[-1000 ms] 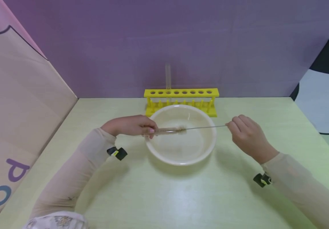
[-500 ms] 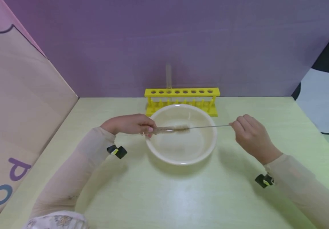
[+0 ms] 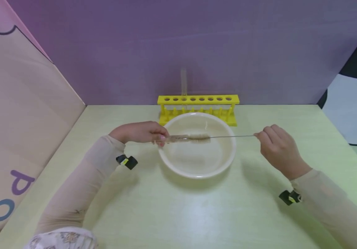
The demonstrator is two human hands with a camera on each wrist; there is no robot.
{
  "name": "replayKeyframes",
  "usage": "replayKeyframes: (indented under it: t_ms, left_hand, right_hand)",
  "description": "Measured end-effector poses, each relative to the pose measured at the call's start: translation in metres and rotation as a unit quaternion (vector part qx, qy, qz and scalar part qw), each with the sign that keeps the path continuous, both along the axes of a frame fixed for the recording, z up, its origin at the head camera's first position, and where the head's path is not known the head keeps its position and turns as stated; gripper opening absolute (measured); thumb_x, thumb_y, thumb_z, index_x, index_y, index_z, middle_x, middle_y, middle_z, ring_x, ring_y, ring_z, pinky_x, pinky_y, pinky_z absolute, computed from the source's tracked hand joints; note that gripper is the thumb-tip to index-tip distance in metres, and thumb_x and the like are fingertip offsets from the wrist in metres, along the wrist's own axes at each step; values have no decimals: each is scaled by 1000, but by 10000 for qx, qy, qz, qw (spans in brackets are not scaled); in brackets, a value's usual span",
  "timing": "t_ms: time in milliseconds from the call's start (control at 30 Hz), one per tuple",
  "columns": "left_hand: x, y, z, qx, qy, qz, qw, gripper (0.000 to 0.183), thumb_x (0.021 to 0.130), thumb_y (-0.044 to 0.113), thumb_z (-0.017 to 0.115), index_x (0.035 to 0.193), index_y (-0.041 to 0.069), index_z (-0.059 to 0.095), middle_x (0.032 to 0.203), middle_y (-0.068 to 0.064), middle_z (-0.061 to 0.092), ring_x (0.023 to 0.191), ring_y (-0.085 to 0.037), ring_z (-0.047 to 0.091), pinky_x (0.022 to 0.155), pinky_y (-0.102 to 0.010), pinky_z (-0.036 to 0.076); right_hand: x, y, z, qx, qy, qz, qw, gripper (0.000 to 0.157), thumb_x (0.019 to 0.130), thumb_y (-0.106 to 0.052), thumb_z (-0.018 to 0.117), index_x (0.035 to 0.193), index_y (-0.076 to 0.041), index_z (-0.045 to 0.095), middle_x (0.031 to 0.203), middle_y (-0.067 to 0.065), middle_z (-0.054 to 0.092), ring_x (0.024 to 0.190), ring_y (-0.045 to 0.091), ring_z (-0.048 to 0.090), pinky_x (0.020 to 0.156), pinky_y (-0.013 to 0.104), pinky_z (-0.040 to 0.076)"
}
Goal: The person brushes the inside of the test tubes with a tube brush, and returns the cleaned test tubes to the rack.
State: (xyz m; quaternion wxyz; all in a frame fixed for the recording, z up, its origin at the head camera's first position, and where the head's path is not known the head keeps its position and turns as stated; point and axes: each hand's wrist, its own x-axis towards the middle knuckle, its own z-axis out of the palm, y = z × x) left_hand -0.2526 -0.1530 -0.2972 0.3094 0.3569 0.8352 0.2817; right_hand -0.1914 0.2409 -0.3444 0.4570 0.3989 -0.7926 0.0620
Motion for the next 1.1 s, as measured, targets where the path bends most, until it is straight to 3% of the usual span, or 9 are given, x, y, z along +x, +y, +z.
replayKeyframes:
  t_ms: [167, 433, 700, 867, 1100]
  left_hand:
    - [-2, -4, -2, 56, -9, -41, 10000, 20, 99, 8, 45, 107, 5, 62, 88, -3, 62, 80, -21, 50, 73, -32, 45]
    - [-3, -10, -4, 181, -94, -136, 9997, 22, 98, 6, 44, 112, 1, 61, 95, -5, 65, 86, -24, 53, 80, -43, 47]
    - [-5, -12, -6, 226, -216, -62, 9995, 21, 99, 6, 44, 108, 3, 63, 94, -5, 64, 88, -28, 53, 81, -44, 47]
    - [-4, -14, -6, 84, -247, 40, 9997, 21, 99, 8, 45, 110, 5, 62, 97, -4, 63, 93, -24, 56, 85, -39, 48]
    - [-3, -18, -5, 125, -155, -15, 9998, 20, 99, 8, 46, 109, 5, 63, 98, -6, 63, 91, -19, 56, 86, -45, 48]
  right_hand:
    - [1, 0, 0, -111, 111, 2, 9999, 36, 99, -7, 39, 68, 7, 49, 61, 17, 48, 51, 28, 41, 43, 35, 35]
    - [4, -1, -1, -192, 226, 30, 9996, 35, 99, -7, 41, 67, 6, 47, 60, 16, 47, 51, 28, 41, 42, 35, 35]
    - [7, 1, -1, -256, 276, -49, 9993, 37, 100, -8, 41, 66, 6, 45, 59, 17, 46, 50, 28, 40, 42, 35, 34]
    - [7, 2, -2, -350, 336, -44, 9988, 37, 100, -9, 42, 65, 6, 45, 59, 17, 46, 49, 29, 40, 41, 37, 34]
    - [7, 4, -4, -511, 393, -71, 9979, 39, 100, -10, 42, 64, 5, 43, 59, 17, 45, 49, 30, 40, 41, 38, 34]
